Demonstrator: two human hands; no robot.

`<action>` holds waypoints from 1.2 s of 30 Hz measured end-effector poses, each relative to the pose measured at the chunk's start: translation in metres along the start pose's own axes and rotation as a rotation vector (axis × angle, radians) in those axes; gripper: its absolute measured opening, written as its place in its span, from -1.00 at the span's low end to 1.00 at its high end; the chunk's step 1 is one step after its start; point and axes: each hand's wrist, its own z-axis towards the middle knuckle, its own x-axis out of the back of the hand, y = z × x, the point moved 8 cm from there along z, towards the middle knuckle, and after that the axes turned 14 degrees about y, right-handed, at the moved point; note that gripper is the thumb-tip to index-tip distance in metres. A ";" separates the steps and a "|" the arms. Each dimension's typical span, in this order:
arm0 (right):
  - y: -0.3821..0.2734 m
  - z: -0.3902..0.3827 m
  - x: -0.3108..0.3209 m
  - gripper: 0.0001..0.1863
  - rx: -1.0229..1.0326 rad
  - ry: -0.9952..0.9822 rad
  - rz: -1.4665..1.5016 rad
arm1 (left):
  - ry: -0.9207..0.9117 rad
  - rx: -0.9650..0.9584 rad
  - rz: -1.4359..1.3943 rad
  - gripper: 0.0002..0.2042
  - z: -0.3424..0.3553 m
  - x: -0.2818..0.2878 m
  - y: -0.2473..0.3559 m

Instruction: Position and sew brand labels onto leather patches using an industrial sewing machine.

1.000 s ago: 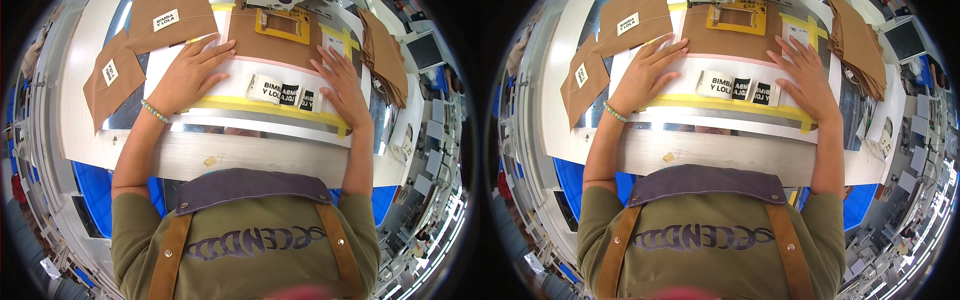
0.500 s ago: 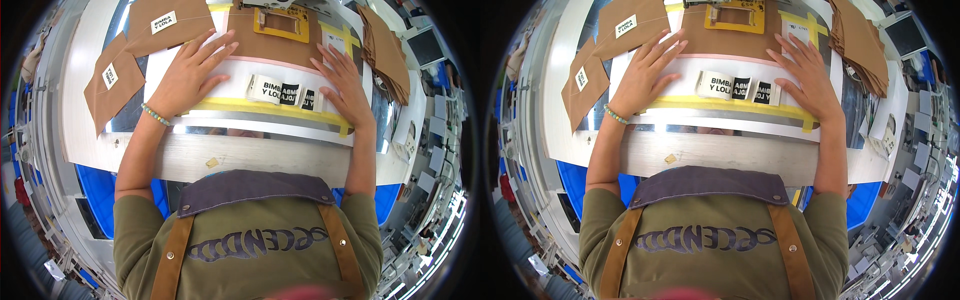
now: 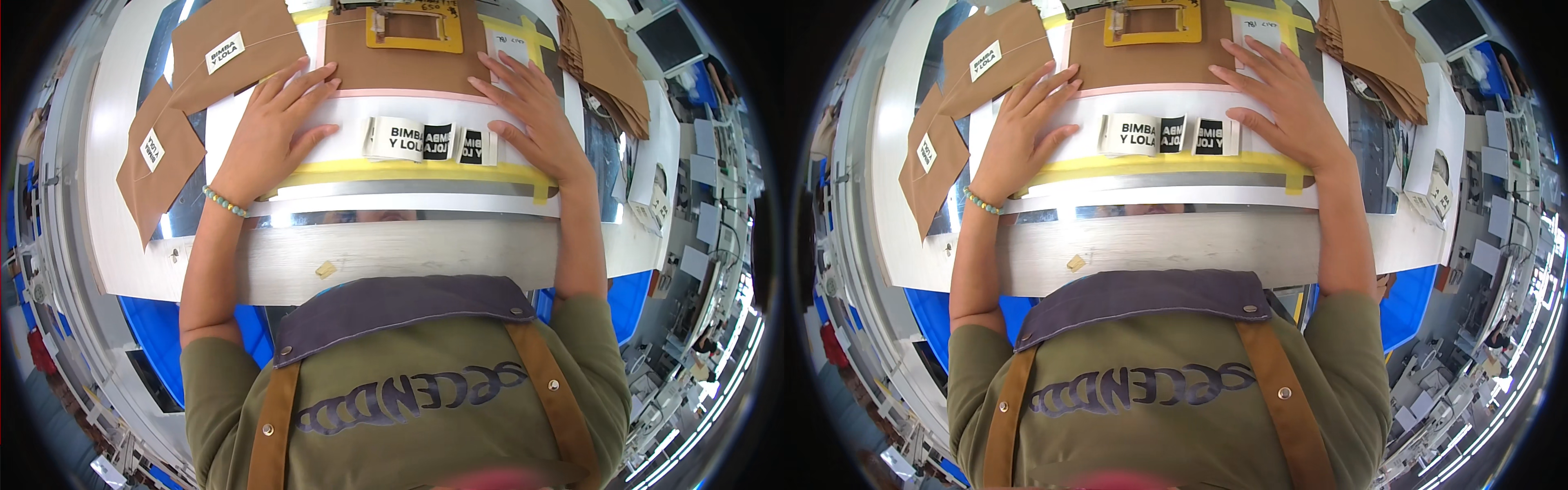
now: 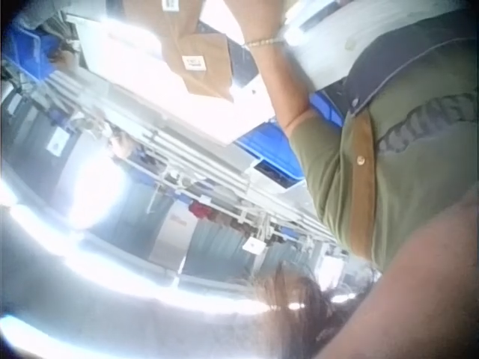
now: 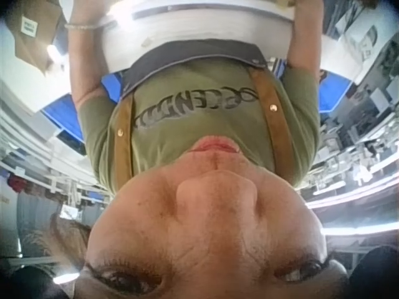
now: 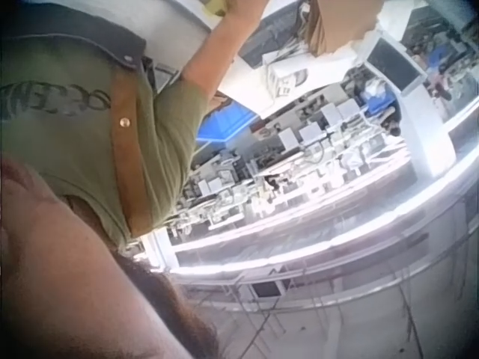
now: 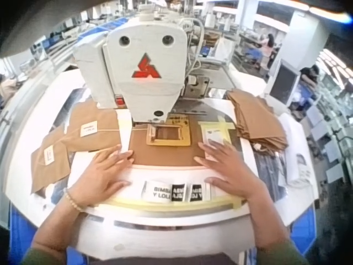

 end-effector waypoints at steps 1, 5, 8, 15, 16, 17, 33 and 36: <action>-0.002 0.000 0.001 -0.44 0.043 0.022 -0.006 | -0.008 -0.009 -0.010 -0.46 0.004 0.003 0.005; 0.002 0.008 0.023 -0.50 0.020 0.202 0.121 | 0.165 -0.116 -0.259 -0.54 0.018 0.056 0.049; 0.010 0.003 0.046 -0.54 -0.220 0.163 0.178 | 0.378 -0.229 -0.596 -0.55 0.003 0.130 0.091; -0.035 -0.005 0.021 -0.71 -0.371 -0.015 0.211 | 0.871 -0.438 -0.805 -0.52 -0.040 0.215 0.119; -0.036 -0.005 0.014 -0.74 -0.401 -0.059 0.288 | 0.941 -0.440 -0.800 -0.51 -0.045 0.219 0.119; -0.032 -0.004 0.014 -0.80 -0.429 -0.053 0.306 | 1.012 -0.438 -0.796 -0.50 -0.051 0.221 0.118; -0.065 0.010 0.044 -0.87 -0.111 0.194 -0.346 | 0.337 -0.128 -0.908 -0.76 0.016 0.111 0.143; -0.085 0.009 0.024 -0.83 -0.144 0.033 0.039 | 0.428 -0.149 -1.145 -0.81 0.018 0.120 0.178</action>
